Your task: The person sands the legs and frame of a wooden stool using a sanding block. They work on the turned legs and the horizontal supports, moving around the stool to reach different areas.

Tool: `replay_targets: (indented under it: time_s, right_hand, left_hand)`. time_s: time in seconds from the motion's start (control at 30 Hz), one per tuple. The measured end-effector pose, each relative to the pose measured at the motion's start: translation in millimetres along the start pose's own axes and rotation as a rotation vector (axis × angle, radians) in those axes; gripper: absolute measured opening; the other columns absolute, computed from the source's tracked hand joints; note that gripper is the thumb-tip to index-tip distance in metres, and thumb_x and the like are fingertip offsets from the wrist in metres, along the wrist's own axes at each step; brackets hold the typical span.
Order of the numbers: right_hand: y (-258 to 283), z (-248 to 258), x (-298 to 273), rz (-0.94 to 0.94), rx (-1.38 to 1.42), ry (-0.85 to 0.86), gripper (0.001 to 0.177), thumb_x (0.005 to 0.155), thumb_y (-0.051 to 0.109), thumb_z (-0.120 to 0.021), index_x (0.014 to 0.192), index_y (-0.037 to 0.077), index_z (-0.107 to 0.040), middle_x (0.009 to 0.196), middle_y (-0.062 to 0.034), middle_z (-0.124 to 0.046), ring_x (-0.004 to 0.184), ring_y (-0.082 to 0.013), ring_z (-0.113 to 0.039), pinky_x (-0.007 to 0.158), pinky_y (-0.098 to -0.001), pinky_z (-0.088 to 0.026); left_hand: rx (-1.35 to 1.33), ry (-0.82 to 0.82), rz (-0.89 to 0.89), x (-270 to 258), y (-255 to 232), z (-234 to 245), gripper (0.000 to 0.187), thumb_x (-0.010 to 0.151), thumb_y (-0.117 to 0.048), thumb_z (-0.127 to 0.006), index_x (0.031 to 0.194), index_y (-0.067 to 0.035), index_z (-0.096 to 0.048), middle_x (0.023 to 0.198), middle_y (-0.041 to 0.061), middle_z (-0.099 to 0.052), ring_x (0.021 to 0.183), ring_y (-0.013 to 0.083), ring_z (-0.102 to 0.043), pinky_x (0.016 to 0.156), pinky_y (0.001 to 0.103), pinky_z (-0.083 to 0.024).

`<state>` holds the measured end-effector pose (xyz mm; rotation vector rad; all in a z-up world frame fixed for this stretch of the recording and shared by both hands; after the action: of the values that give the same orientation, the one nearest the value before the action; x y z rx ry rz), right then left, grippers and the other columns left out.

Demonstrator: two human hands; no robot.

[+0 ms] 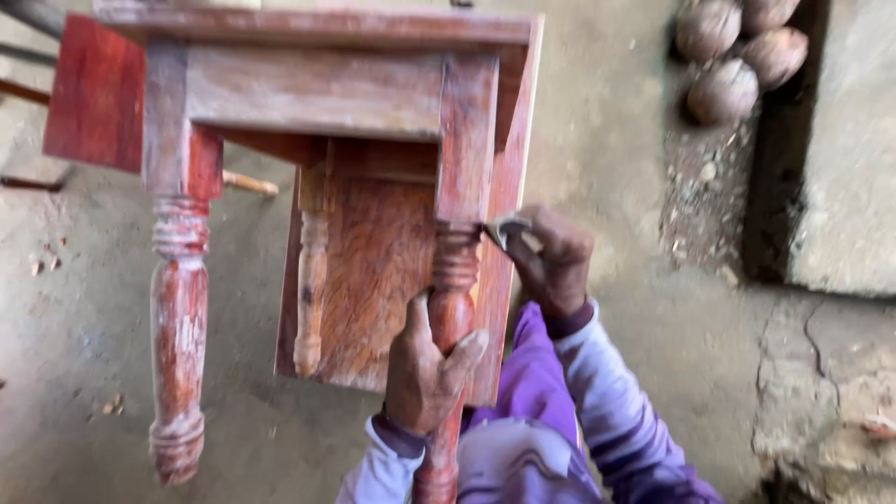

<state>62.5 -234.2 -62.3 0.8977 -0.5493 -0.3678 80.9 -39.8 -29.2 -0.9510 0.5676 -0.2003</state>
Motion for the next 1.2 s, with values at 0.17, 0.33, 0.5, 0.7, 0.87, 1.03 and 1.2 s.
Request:
replay_targets:
  time_s: [0.17,0.33,0.5,0.7,0.87,1.03,1.2]
  right_hand:
    - [-17,-6,1,-0.03,0.259,0.016,0.01,0.09,0.008,-0.081,0.094,0.004,-0.072,0.084,-0.0074,-0.068,0.075,-0.0162,-0.069,0.067,-0.0305,-0.052]
    - [1,3,7,-0.223,0.354,-0.049,0.01,0.095,0.009,-0.076,0.101,0.002,-0.072,0.086,-0.0065,-0.073,0.077,-0.014,-0.071,0.068,-0.03,-0.057]
    - [-3,-7,20,-0.302,0.179,-0.075,0.019,0.096,0.019,-0.074,0.1,0.001,-0.069,0.076,-0.0105,-0.069,0.065,-0.0145,-0.069,0.06,-0.0324,-0.053]
    - [-5,-10,31,-0.359,0.102,-0.036,0.024,0.101,0.023,-0.067,0.09,0.003,-0.073,0.067,-0.0107,-0.07,0.054,-0.0168,-0.064,0.051,-0.0354,-0.047]
    - [-12,-16,46,-0.331,0.213,-0.02,0.023,0.102,0.022,-0.067,0.094,0.001,-0.071,0.071,-0.0098,-0.072,0.062,-0.0161,-0.072,0.057,-0.0332,-0.055]
    - [6,-8,34,-0.216,0.182,-0.002,0.024,0.102,0.021,-0.067,0.095,-0.001,-0.071,0.077,-0.0156,-0.072,0.063,-0.0194,-0.071,0.056,-0.0354,-0.052]
    - [-10,-11,80,-0.27,0.267,0.011,0.027,0.103,0.023,-0.065,0.091,-0.001,-0.068,0.075,-0.014,-0.074,0.065,-0.0174,-0.075,0.056,-0.0332,-0.054]
  left_hand:
    - [0.015,0.008,-0.025,3,-3,0,0.07,0.084,-0.036,-0.076,0.137,0.0,-0.047,0.105,0.023,-0.074,0.095,0.0394,-0.075,0.08,0.045,-0.057]
    - [0.008,0.005,-0.026,-2,-5,1,0.068,0.085,-0.033,-0.076,0.137,0.0,-0.048,0.108,0.022,-0.074,0.096,0.0361,-0.076,0.082,0.044,-0.057]
    - [-0.044,0.01,-0.072,0,-12,1,0.067,0.087,-0.027,-0.075,0.14,0.002,-0.046,0.113,0.021,-0.073,0.098,0.0316,-0.075,0.085,0.042,-0.058]
    - [-0.117,0.058,0.07,5,0,-3,0.069,0.083,-0.027,-0.075,0.139,0.0,-0.045,0.101,0.018,-0.074,0.082,0.0248,-0.075,0.076,0.037,-0.06]
    - [-0.083,0.047,0.075,0,2,-3,0.066,0.085,-0.029,-0.075,0.137,0.001,-0.047,0.097,0.016,-0.075,0.08,0.0229,-0.075,0.075,0.037,-0.06]
    - [-0.088,0.048,0.033,10,-3,-1,0.065,0.085,-0.03,-0.075,0.137,0.0,-0.048,0.096,0.016,-0.074,0.081,0.024,-0.074,0.076,0.039,-0.06]
    - [-0.067,0.042,0.047,4,-2,-3,0.064,0.085,-0.03,-0.075,0.135,-0.001,-0.049,0.096,0.015,-0.074,0.08,0.0238,-0.075,0.076,0.038,-0.06]
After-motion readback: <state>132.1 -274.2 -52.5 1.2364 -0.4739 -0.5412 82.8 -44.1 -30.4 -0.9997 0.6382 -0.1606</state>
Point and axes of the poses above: each hand's wrist, its own x-axis towards the middle knuckle, its own z-axis out of the back of the hand, y = z × x, the point moved 10 cm from there along x, towards the middle knuckle
